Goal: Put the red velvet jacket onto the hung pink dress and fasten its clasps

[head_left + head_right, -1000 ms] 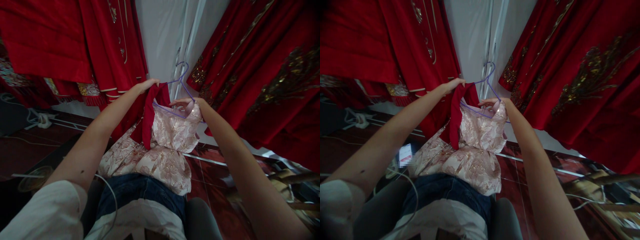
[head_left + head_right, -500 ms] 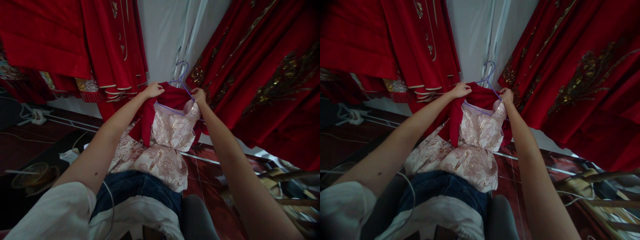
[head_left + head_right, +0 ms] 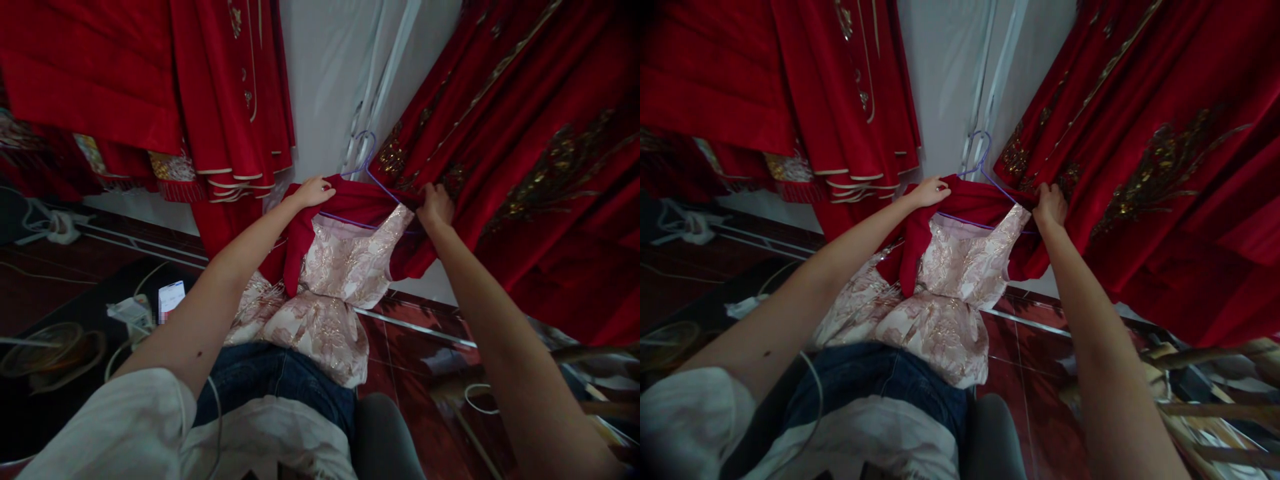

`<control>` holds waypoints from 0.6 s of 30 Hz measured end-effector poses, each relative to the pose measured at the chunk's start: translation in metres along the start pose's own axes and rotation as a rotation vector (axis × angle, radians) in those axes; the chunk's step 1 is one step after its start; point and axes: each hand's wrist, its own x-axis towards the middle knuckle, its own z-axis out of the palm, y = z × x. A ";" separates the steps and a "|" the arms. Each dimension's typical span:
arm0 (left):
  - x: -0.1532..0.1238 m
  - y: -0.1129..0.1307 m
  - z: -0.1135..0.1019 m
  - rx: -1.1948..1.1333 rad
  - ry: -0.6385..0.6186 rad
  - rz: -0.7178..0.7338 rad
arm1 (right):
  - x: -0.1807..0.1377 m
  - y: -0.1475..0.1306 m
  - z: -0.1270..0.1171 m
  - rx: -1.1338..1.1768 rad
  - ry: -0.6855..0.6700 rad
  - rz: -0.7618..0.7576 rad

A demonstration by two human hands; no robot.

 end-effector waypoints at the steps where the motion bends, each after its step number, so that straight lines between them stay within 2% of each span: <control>1: -0.001 0.001 -0.001 0.019 0.000 0.008 | 0.000 0.000 -0.002 -0.042 -0.011 0.002; 5: -0.007 0.006 -0.003 0.097 0.009 0.010 | -0.007 0.003 -0.014 -0.153 -0.045 -0.009; 9: -0.013 0.011 0.000 0.136 0.027 0.010 | -0.019 0.013 -0.033 -0.030 -0.085 -0.075; 13: -0.016 0.014 0.004 0.129 0.042 -0.003 | -0.030 0.019 -0.049 0.053 -0.014 -0.227; 18: -0.020 0.018 0.003 0.193 0.044 -0.001 | -0.034 0.018 -0.051 0.012 -0.156 -0.303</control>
